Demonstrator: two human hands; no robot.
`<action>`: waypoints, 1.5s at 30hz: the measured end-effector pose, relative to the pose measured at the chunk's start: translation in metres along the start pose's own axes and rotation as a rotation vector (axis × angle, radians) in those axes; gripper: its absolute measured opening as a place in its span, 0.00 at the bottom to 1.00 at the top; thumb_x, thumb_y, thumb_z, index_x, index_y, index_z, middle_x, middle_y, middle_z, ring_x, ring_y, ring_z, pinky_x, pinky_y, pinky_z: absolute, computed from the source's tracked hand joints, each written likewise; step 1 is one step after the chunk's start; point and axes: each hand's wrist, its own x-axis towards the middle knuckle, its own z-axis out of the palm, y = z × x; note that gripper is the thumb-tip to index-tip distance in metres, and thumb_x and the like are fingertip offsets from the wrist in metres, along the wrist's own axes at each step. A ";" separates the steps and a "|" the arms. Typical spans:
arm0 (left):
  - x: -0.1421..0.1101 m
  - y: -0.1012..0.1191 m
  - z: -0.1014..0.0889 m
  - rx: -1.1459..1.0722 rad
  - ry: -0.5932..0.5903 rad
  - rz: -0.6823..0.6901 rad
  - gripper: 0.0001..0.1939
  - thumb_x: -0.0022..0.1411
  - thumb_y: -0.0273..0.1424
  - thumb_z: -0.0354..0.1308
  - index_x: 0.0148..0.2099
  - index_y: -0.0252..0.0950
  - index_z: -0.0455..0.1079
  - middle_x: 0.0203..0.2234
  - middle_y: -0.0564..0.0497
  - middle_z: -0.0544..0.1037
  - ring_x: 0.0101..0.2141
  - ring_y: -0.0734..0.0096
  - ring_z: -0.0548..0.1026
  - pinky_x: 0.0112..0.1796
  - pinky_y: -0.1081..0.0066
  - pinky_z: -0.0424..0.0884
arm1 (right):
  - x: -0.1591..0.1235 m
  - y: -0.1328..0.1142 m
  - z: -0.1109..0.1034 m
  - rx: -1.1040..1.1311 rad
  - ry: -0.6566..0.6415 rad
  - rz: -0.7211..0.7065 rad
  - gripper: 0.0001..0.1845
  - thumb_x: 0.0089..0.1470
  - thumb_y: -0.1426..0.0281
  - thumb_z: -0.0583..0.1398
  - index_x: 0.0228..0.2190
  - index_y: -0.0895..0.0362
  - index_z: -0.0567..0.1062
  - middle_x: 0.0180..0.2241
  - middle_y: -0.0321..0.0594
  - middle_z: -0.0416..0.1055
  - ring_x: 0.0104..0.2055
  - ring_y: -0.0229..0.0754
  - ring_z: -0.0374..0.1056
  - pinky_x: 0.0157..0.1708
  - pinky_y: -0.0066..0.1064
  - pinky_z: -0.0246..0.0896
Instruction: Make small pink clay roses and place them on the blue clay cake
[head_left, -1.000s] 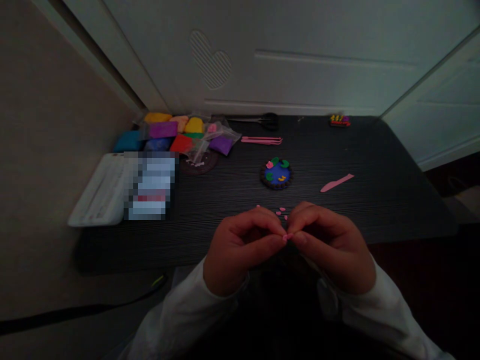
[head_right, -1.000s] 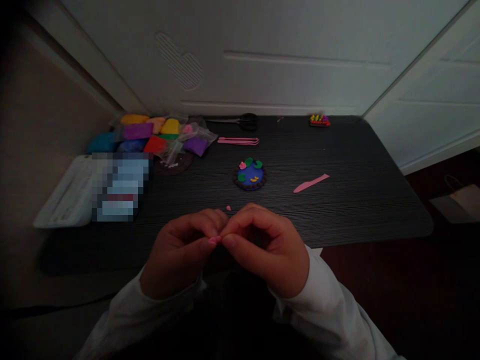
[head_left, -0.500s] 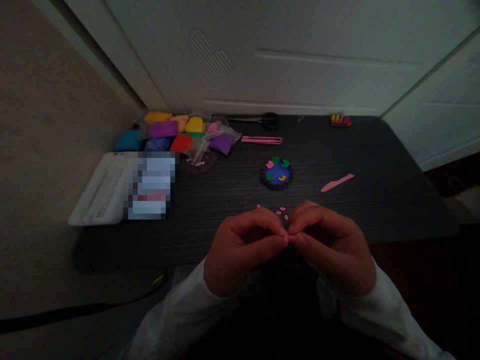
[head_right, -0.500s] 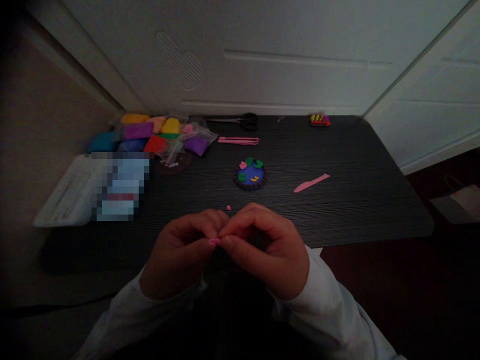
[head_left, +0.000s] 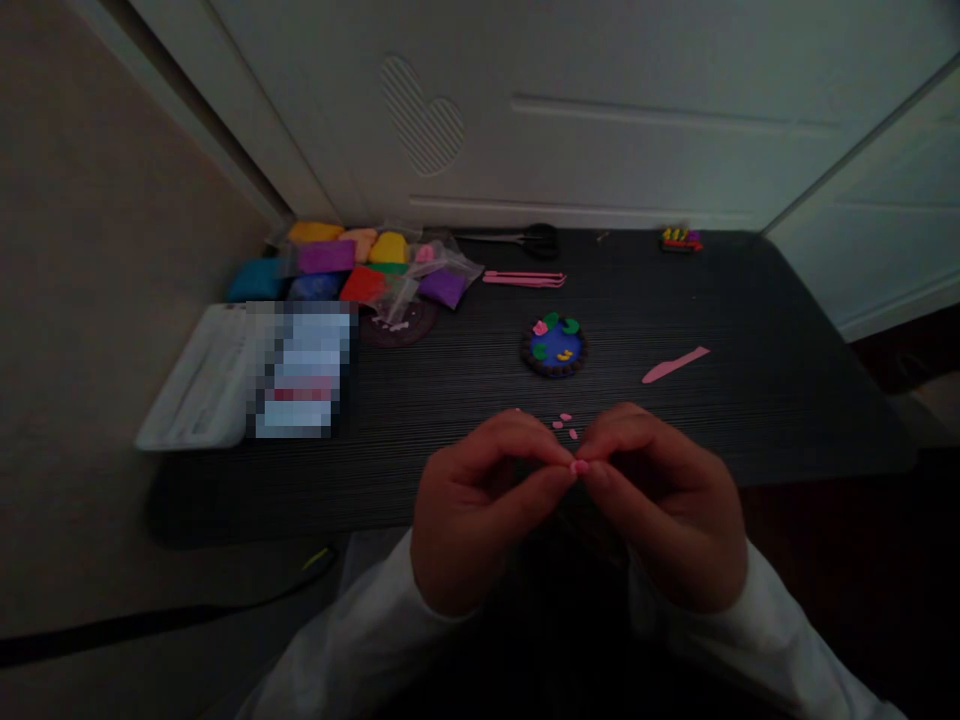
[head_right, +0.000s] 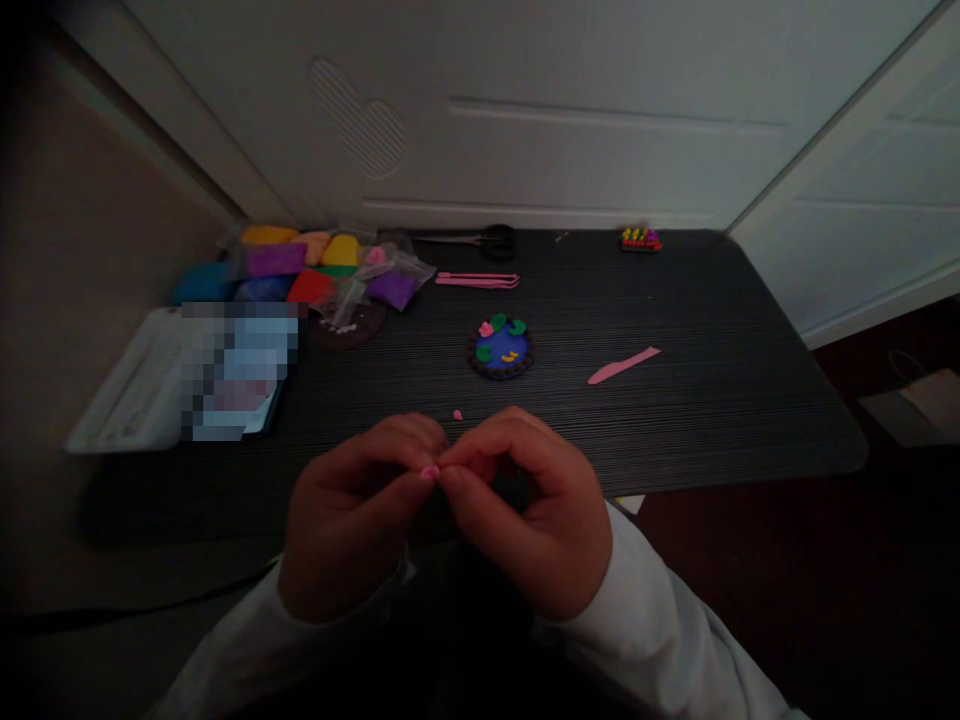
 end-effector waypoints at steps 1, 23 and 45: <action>-0.001 0.000 0.000 0.029 0.010 0.018 0.08 0.48 0.20 0.55 0.30 0.37 0.69 0.24 0.54 0.69 0.28 0.74 0.67 0.33 0.69 0.63 | 0.000 0.000 0.001 -0.006 0.011 -0.007 0.04 0.46 0.75 0.56 0.28 0.54 0.68 0.26 0.35 0.64 0.29 0.36 0.61 0.29 0.30 0.55; 0.002 -0.007 -0.012 -0.316 0.209 -0.138 0.09 0.47 0.18 0.55 0.27 0.37 0.69 0.23 0.56 0.74 0.30 0.78 0.70 0.38 0.74 0.65 | 0.004 0.041 -0.040 -0.342 0.371 -0.042 0.04 0.45 0.72 0.57 0.28 0.54 0.70 0.25 0.33 0.65 0.27 0.34 0.60 0.25 0.27 0.53; 0.007 -0.021 -0.015 -0.515 0.151 -0.339 0.06 0.45 0.21 0.58 0.27 0.36 0.70 0.22 0.56 0.72 0.27 0.80 0.69 0.29 0.79 0.66 | 0.022 0.080 -0.043 -0.872 -0.346 -0.107 0.11 0.49 0.69 0.53 0.35 0.55 0.71 0.31 0.40 0.65 0.34 0.39 0.62 0.34 0.32 0.59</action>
